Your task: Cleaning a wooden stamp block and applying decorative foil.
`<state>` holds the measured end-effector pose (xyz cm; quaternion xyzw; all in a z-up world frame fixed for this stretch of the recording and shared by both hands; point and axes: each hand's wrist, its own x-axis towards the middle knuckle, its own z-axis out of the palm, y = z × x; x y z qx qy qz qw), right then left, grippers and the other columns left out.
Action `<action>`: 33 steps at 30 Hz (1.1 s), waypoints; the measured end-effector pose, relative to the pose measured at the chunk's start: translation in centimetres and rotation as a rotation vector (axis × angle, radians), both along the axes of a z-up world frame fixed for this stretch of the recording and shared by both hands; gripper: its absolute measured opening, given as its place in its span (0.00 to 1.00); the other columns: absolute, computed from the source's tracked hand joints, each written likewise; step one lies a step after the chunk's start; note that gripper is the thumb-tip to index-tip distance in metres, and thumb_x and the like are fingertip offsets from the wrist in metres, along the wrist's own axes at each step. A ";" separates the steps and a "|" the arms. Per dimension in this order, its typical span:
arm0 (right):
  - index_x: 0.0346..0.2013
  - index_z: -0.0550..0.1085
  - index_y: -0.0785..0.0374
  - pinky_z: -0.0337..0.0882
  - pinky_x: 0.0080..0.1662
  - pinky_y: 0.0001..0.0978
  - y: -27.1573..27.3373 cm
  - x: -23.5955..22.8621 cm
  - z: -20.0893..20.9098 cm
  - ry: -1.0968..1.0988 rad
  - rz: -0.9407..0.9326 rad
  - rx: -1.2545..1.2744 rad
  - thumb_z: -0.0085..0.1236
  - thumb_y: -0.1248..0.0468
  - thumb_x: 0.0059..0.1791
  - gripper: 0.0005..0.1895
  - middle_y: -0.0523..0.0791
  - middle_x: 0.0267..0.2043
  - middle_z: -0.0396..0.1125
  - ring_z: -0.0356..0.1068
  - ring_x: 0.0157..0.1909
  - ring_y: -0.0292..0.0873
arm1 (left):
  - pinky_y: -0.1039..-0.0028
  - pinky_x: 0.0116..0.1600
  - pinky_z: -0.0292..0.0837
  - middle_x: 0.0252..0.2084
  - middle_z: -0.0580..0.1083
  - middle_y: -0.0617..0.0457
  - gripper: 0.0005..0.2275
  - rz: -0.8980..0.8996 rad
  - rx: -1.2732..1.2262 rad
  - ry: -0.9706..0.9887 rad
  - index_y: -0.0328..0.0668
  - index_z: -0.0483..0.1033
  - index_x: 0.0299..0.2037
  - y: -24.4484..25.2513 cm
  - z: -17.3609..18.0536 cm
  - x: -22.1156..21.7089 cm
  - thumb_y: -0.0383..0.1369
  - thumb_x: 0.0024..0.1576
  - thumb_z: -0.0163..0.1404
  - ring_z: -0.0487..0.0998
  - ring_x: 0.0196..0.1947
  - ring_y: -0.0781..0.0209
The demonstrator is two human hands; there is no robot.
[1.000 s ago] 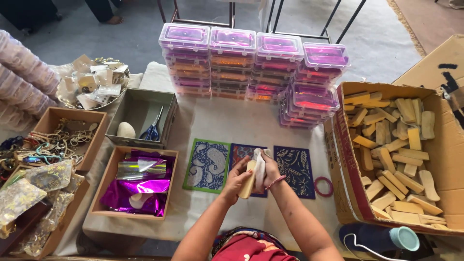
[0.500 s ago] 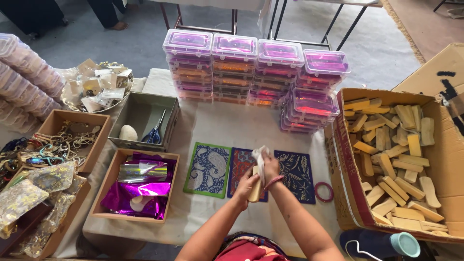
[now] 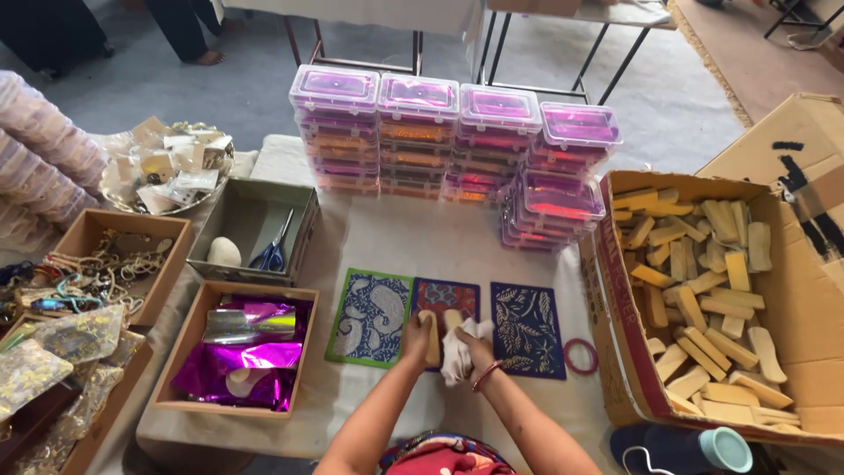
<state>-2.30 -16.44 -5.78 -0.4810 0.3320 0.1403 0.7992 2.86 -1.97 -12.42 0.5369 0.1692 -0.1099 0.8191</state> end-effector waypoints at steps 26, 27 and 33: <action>0.66 0.67 0.62 0.71 0.60 0.36 5.7 -1.6 9.6 -1.027 0.091 -1.038 0.47 0.59 0.57 0.23 0.56 0.65 0.66 0.69 0.62 0.49 | 0.68 0.50 0.78 0.52 0.76 0.50 0.17 -0.270 -0.542 -0.174 0.43 0.72 0.61 -0.3 8.6 -3.1 0.44 0.70 0.44 0.78 0.48 0.59; 0.65 0.63 0.66 0.71 0.58 0.32 5.3 -0.7 9.7 -0.910 0.052 -0.473 0.48 0.62 0.55 0.24 0.49 0.59 0.70 0.71 0.57 0.40 | 0.74 0.50 0.79 0.55 0.77 0.56 0.18 -0.232 -0.050 -0.057 0.51 0.71 0.61 -0.1 11.3 -4.1 0.41 0.62 0.46 0.80 0.51 0.66; 0.59 0.73 0.67 0.73 0.45 0.32 -1.4 5.9 2.3 -0.484 -0.246 -0.537 0.48 0.65 0.54 0.20 0.47 0.47 0.74 0.72 0.42 0.40 | 0.71 0.46 0.76 0.52 0.79 0.52 0.20 -0.536 -0.046 -0.014 0.46 0.73 0.62 1.2 15.0 -4.7 0.38 0.60 0.53 0.81 0.45 0.60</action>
